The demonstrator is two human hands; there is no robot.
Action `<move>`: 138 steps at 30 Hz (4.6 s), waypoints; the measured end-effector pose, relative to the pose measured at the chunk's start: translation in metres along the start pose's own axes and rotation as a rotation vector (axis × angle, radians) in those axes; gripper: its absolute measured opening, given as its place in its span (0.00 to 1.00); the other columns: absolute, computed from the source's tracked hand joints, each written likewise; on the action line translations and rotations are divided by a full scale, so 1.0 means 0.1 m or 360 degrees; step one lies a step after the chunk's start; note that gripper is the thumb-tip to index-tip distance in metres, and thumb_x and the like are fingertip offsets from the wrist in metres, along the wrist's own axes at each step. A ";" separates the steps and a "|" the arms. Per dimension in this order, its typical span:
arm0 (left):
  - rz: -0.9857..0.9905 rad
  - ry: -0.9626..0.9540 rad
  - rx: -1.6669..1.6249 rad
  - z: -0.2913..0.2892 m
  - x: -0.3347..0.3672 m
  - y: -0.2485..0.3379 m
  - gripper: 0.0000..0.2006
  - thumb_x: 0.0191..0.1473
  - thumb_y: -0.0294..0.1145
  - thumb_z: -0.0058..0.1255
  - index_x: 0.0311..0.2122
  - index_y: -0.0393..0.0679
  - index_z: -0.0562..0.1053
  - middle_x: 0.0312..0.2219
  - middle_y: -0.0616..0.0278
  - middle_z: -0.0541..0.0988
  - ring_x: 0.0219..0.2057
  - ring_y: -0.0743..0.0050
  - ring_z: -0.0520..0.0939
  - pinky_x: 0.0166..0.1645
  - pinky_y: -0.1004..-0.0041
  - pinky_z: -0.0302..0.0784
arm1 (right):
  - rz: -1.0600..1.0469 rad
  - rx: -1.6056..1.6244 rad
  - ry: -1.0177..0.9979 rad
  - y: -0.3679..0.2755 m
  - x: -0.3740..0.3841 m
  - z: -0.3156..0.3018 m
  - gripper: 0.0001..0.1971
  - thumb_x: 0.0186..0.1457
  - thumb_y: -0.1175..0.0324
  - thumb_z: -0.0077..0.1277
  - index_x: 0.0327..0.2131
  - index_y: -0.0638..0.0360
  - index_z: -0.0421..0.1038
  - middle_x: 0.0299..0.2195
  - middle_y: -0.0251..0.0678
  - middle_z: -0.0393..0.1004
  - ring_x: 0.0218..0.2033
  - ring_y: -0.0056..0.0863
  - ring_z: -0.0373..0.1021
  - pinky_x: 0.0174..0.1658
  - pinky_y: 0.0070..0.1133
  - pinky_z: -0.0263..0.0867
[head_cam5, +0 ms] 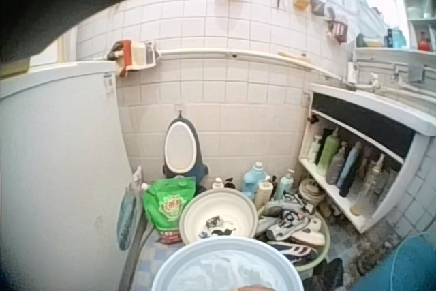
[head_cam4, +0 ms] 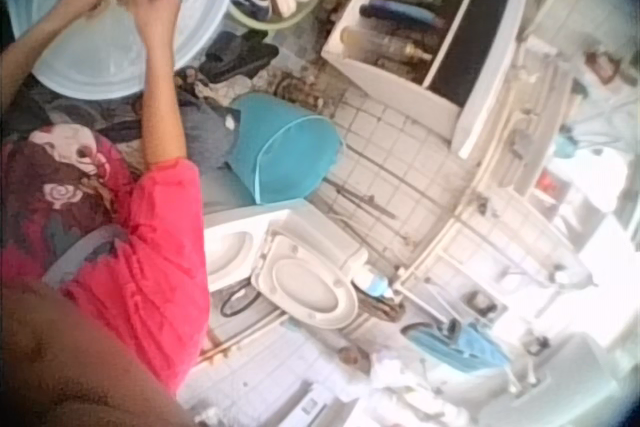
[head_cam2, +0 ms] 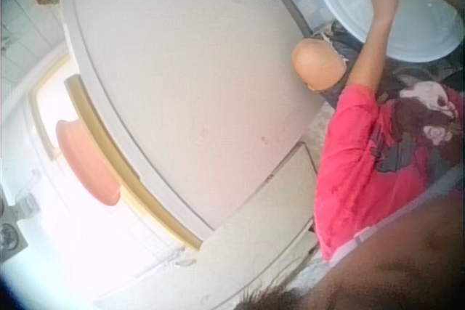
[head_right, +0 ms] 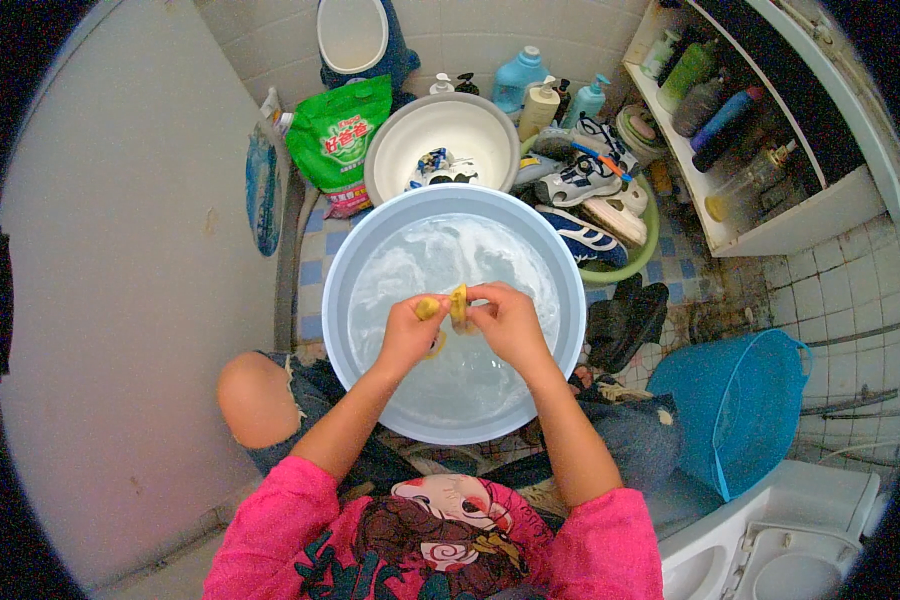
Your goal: The person washes socks by hand in a basin of soapy water, scrubbing them and placing them into an adjacent basin.
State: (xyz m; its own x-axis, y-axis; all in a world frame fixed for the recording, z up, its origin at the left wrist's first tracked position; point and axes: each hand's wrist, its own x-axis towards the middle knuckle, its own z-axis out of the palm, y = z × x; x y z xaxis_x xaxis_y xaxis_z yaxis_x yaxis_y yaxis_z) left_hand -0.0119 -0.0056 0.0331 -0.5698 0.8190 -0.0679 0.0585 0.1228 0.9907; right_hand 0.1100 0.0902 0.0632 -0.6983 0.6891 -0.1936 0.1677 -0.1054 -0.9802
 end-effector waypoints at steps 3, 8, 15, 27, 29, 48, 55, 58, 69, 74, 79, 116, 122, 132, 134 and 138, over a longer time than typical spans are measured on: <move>-0.0247 -0.0115 -0.0109 0.02 -0.04 0.06 0.09 0.48 0.29 0.48 0.32 0.34 0.73 0.23 0.60 0.76 0.26 0.79 0.74 0.31 0.78 0.68 | -0.0403 -0.0696 0.0152 -0.01 -0.02 0.05 0.08 0.43 0.76 0.51 0.31 0.65 0.71 0.26 0.39 0.72 0.25 0.26 0.70 0.29 0.18 0.67; -0.0028 -0.0014 0.0039 0.00 -0.05 0.07 0.09 0.48 0.29 0.47 0.32 0.35 0.73 0.23 0.60 0.76 0.25 0.80 0.73 0.31 0.78 0.68 | -0.0290 -0.0742 0.0280 -0.01 -0.03 0.08 0.07 0.43 0.73 0.52 0.28 0.65 0.71 0.22 0.37 0.71 0.22 0.26 0.69 0.28 0.17 0.64; -0.0061 -0.0027 -0.0054 -0.03 -0.05 0.13 0.10 0.50 0.32 0.48 0.32 0.36 0.73 0.21 0.65 0.75 0.23 0.83 0.72 0.28 0.80 0.67 | -0.0084 0.0112 0.0127 -0.02 0.01 0.06 0.05 0.45 0.74 0.50 0.27 0.64 0.72 0.22 0.37 0.71 0.21 0.26 0.69 0.28 0.16 0.65; -0.0230 -0.0059 -0.0059 0.03 -0.09 0.05 0.08 0.48 0.27 0.46 0.32 0.34 0.73 0.22 0.57 0.77 0.24 0.77 0.75 0.30 0.78 0.69 | -0.0678 -0.0981 0.0285 -0.01 -0.05 0.11 0.04 0.39 0.75 0.50 0.24 0.62 0.72 0.22 0.40 0.71 0.22 0.37 0.69 0.26 0.26 0.65; -0.0200 -0.0045 -0.0029 0.03 -0.10 0.06 0.08 0.48 0.27 0.46 0.32 0.35 0.73 0.22 0.57 0.77 0.23 0.76 0.75 0.29 0.77 0.69 | -0.0723 -0.1188 0.0298 -0.03 -0.06 0.13 0.05 0.39 0.73 0.51 0.23 0.62 0.72 0.22 0.41 0.71 0.21 0.37 0.69 0.26 0.26 0.65; -0.0494 -0.0027 -0.0727 -0.08 0.02 0.10 0.09 0.49 0.34 0.48 0.30 0.38 0.71 0.20 0.67 0.71 0.17 0.86 0.68 0.21 0.83 0.63 | -0.0021 -0.0320 -0.0149 -0.08 0.02 -0.06 0.09 0.51 0.71 0.42 0.37 0.61 0.65 0.25 0.31 0.69 0.28 0.18 0.65 0.32 0.16 0.60; -0.0322 -0.0140 -0.0537 -0.06 0.00 -0.03 0.25 0.39 0.19 0.41 0.46 0.45 0.55 0.33 0.62 0.61 0.30 0.78 0.66 0.34 0.78 0.64 | -0.0274 -0.0233 0.0230 0.03 0.07 -0.03 0.09 0.51 0.71 0.43 0.35 0.62 0.69 0.28 0.31 0.72 0.30 0.21 0.67 0.35 0.17 0.62; -0.0287 -0.0222 -0.0464 -0.01 -0.01 -0.03 0.29 0.36 0.18 0.40 0.48 0.46 0.52 0.35 0.61 0.58 0.37 0.72 0.64 0.39 0.77 0.63 | -0.0157 -0.0178 0.0119 0.02 0.04 0.00 0.09 0.50 0.70 0.45 0.34 0.63 0.70 0.27 0.32 0.72 0.29 0.19 0.68 0.34 0.16 0.63; 0.0010 -0.0356 -0.0258 0.00 -0.01 -0.13 0.25 0.39 0.25 0.50 0.46 0.39 0.59 0.40 0.52 0.63 0.41 0.68 0.67 0.42 0.73 0.66 | 0.0215 0.0175 -0.0008 0.11 0.04 -0.01 0.07 0.50 0.66 0.46 0.29 0.59 0.70 0.24 0.26 0.69 0.26 0.15 0.64 0.32 0.15 0.61; -0.0103 -0.0202 -0.0198 -0.10 0.03 0.07 0.08 0.49 0.29 0.48 0.31 0.34 0.73 0.23 0.62 0.76 0.26 0.79 0.75 0.33 0.79 0.70 | 0.0300 0.0653 0.0061 0.02 0.05 -0.06 0.04 0.53 0.67 0.40 0.29 0.53 0.63 0.26 0.24 0.66 0.29 0.14 0.61 0.35 0.15 0.57; 0.0175 -0.0017 -0.0057 -0.10 0.05 0.09 0.08 0.50 0.28 0.47 0.32 0.34 0.73 0.26 0.62 0.76 0.28 0.81 0.75 0.34 0.80 0.70 | 0.0077 0.0130 0.0234 0.11 0.09 -0.08 0.04 0.54 0.68 0.39 0.30 0.56 0.62 0.21 0.27 0.65 0.23 0.15 0.60 0.29 0.15 0.57; -0.0161 -0.0466 -0.0551 0.01 0.00 -0.01 0.12 0.54 0.29 0.39 0.44 0.38 0.64 0.28 0.61 0.75 0.29 0.83 0.73 0.32 0.82 0.68 | -0.0668 -0.0890 0.0228 -0.05 -0.01 -0.03 0.09 0.42 0.81 0.44 0.30 0.61 0.65 0.31 0.38 0.68 0.31 0.35 0.67 0.35 0.23 0.63; 0.0113 -0.0371 -0.0166 0.06 0.00 -0.18 0.13 0.52 0.32 0.43 0.42 0.37 0.66 0.26 0.64 0.74 0.28 0.83 0.72 0.31 0.82 0.67 | 0.0109 -0.0155 0.0005 0.00 0.04 -0.13 0.06 0.46 0.79 0.41 0.31 0.63 0.64 0.28 0.36 0.70 0.29 0.22 0.67 0.34 0.17 0.62; -0.0090 -0.0238 -0.0230 0.13 0.00 -0.24 0.12 0.55 0.36 0.37 0.32 0.38 0.68 0.21 0.71 0.69 0.24 0.85 0.67 0.29 0.81 0.64 | 0.0022 -0.0999 0.0372 0.28 0.09 0.02 0.08 0.48 0.74 0.39 0.33 0.63 0.66 0.29 0.44 0.72 0.33 0.38 0.69 0.36 0.27 0.63; 0.0099 0.0084 0.0075 0.13 0.03 -0.39 0.13 0.57 0.37 0.35 0.32 0.37 0.68 0.20 0.69 0.68 0.23 0.84 0.66 0.29 0.80 0.64 | -0.0107 -0.1345 0.0386 0.18 -0.03 0.31 0.07 0.49 0.71 0.40 0.31 0.61 0.66 0.28 0.44 0.71 0.31 0.44 0.68 0.34 0.32 0.62; -0.0138 0.0036 -0.0380 0.12 0.01 -0.40 0.15 0.56 0.36 0.34 0.28 0.34 0.67 0.19 0.57 0.70 0.22 0.73 0.70 0.29 0.74 0.65 | -0.0657 -0.1951 0.0095 0.18 -0.13 0.48 0.05 0.48 0.69 0.41 0.25 0.59 0.65 0.22 0.41 0.70 0.25 0.38 0.68 0.27 0.32 0.59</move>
State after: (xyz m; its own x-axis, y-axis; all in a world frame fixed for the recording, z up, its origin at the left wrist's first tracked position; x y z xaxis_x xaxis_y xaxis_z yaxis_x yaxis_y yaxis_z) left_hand -0.0044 -0.0030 -0.0080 -0.5828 0.7979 -0.1538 -0.1850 0.0540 0.9813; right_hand 0.0885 0.0452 0.0464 -0.8245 0.5469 0.1454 0.4950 0.8215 -0.2830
